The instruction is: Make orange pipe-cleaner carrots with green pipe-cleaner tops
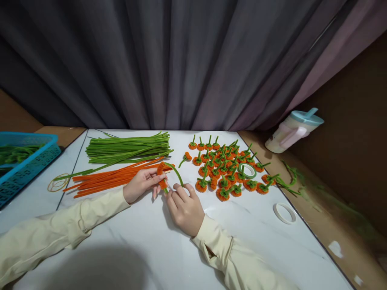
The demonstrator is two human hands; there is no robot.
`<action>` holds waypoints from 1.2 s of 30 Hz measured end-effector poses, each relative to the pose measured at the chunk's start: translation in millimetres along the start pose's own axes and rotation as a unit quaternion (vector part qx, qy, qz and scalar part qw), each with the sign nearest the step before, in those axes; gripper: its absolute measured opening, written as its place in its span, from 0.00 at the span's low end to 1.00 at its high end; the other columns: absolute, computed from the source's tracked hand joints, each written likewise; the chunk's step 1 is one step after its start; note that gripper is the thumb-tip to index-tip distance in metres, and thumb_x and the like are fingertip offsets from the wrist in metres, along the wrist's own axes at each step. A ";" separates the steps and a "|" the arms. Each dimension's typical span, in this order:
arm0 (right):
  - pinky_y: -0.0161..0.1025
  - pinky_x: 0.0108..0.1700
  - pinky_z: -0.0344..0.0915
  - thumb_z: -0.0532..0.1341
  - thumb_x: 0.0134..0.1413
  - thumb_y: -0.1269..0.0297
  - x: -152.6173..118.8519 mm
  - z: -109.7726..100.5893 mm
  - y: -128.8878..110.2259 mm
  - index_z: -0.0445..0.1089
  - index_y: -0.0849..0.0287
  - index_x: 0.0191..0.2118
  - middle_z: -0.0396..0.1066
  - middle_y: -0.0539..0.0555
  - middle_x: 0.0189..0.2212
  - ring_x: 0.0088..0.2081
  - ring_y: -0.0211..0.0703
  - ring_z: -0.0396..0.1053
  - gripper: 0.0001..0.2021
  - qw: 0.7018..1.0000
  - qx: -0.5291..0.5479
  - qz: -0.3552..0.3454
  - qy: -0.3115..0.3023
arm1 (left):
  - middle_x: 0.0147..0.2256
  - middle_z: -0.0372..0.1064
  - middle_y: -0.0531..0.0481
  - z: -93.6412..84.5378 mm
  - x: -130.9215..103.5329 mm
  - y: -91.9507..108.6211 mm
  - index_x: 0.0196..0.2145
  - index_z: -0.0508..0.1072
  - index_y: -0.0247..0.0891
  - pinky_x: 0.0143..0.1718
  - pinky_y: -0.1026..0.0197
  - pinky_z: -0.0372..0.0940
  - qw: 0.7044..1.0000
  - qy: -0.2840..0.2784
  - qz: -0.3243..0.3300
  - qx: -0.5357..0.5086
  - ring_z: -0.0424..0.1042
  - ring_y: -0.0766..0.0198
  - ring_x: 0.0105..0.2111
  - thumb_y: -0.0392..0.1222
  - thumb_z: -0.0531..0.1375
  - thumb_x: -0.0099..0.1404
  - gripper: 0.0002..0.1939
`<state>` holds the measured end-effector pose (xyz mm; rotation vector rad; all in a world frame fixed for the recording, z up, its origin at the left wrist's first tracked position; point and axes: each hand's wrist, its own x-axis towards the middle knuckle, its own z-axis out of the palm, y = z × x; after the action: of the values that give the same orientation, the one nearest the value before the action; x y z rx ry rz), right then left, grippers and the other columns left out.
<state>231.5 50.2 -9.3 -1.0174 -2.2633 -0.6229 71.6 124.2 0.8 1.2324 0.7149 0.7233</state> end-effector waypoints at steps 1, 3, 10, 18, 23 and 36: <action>0.45 0.41 0.56 0.53 0.56 0.75 -0.2 0.2 0.2 0.67 0.68 0.34 0.68 0.54 0.23 0.38 0.45 0.65 0.06 1.000 0.004 -0.001 0.000 | 0.21 0.68 0.50 -0.1 0.4 -0.4 0.30 0.69 0.30 0.16 0.68 0.64 1.000 0.004 0.002 -0.012 0.66 0.70 0.15 0.47 0.61 0.54 0.14; 0.45 0.41 0.56 0.53 0.55 0.76 -1.0 1.0 0.8 0.67 0.68 0.34 0.68 0.54 0.24 0.39 0.45 0.65 0.06 1.000 0.013 -0.002 0.000 | 0.23 0.69 0.49 -0.8 1.2 -1.6 0.31 0.70 0.29 0.18 0.67 0.67 0.999 0.011 0.002 -0.030 0.67 0.70 0.17 0.46 0.62 0.53 0.15; 0.46 0.41 0.57 0.52 0.51 0.78 -3.8 3.0 2.4 0.66 0.67 0.33 0.67 0.55 0.23 0.38 0.46 0.65 0.07 0.998 0.057 0.003 0.010 | 0.25 0.69 0.48 -2.9 1.7 -2.8 0.31 0.71 0.29 0.20 0.67 0.68 0.998 0.016 -0.004 -0.053 0.68 0.70 0.18 0.46 0.63 0.53 0.15; 0.46 0.40 0.57 0.53 0.50 0.78 -4.6 1.9 1.4 0.66 0.67 0.31 0.65 0.53 0.22 0.37 0.47 0.65 0.05 0.997 0.077 0.013 0.018 | 0.26 0.70 0.47 -5.6 4.5 0.2 0.31 0.71 0.29 0.20 0.68 0.68 0.996 0.036 -0.014 -0.075 0.67 0.71 0.19 0.45 0.63 0.52 0.15; 0.45 0.39 0.57 0.53 0.52 0.77 -2.8 0.5 1.3 0.66 0.66 0.32 0.65 0.53 0.21 0.36 0.45 0.65 0.05 0.998 0.056 0.027 0.023 | 0.26 0.70 0.47 -5.9 4.0 0.5 0.31 0.72 0.28 0.19 0.68 0.68 0.996 0.041 -0.020 -0.075 0.66 0.71 0.18 0.46 0.64 0.51 0.16; 0.45 0.41 0.54 0.54 0.53 0.74 -2.3 4.0 -0.3 0.67 0.65 0.32 0.66 0.53 0.23 0.37 0.45 0.64 0.06 0.998 -0.030 0.050 0.000 | 0.26 0.70 0.46 9.0 -1.9 0.7 0.30 0.71 0.27 0.23 0.71 0.67 0.988 0.050 -0.064 -0.132 0.68 0.71 0.21 0.42 0.63 0.53 0.13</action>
<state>231.3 51.2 -13.8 -1.1526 -2.1908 -0.6504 77.7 117.7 3.3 0.9053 0.7480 0.7513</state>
